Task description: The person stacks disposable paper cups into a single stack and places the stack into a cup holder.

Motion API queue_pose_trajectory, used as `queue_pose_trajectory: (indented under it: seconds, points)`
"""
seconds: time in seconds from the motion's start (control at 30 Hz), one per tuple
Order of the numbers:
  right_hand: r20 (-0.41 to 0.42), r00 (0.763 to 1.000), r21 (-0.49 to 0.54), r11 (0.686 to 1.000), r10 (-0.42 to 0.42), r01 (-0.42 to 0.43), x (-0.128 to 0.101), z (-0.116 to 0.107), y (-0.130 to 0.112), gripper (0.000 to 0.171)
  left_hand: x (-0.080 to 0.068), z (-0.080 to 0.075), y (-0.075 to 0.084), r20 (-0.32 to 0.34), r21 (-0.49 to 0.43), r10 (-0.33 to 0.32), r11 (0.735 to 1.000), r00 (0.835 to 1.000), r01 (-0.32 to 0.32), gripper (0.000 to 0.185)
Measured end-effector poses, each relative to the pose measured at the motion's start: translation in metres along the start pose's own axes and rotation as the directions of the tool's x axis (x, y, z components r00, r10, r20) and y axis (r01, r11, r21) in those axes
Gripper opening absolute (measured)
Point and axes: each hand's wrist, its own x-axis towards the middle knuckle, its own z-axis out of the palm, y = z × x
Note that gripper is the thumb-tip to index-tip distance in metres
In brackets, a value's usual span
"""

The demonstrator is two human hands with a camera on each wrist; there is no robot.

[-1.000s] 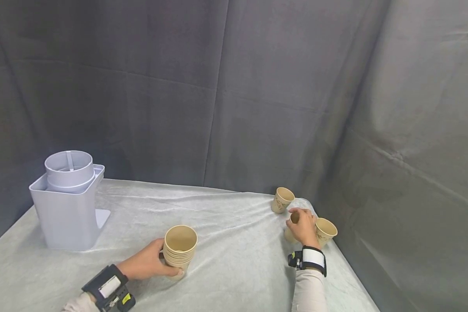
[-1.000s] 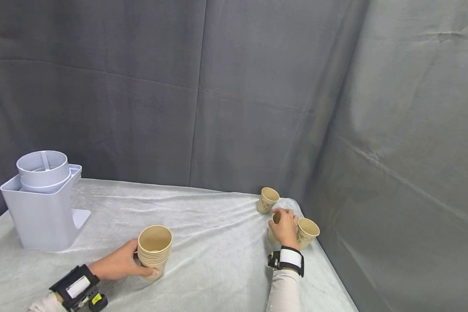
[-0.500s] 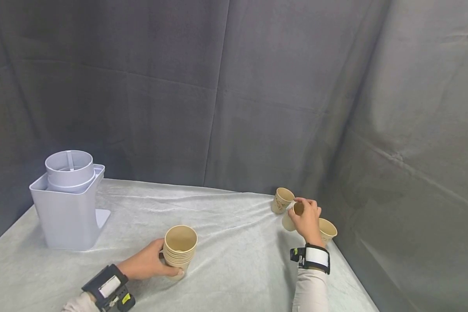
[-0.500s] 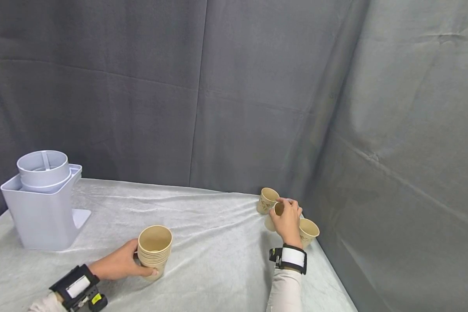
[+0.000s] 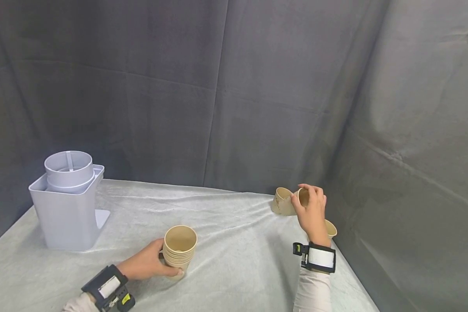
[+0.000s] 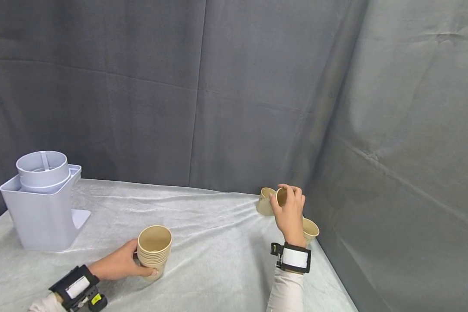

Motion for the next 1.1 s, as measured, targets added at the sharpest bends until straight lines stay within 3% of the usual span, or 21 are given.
queue_pose_trajectory:
  seconds: [0.5, 1.1]
  points:
    - [-0.058, 0.976, 0.054, 0.976, -0.21, 0.213, -0.007, -0.013, -0.049, 0.031, 0.0, -0.001, 0.0, 0.0, 0.007, 0.006, 1.0, 1.0, -0.006, 0.063]
    - [-0.033, 0.95, 0.102, 0.945, -0.311, 0.312, -0.02, -0.014, -0.091, 0.024, 0.0, -0.001, 0.001, 0.004, 0.005, 0.001, 1.0, 1.0, -0.001, 0.063]
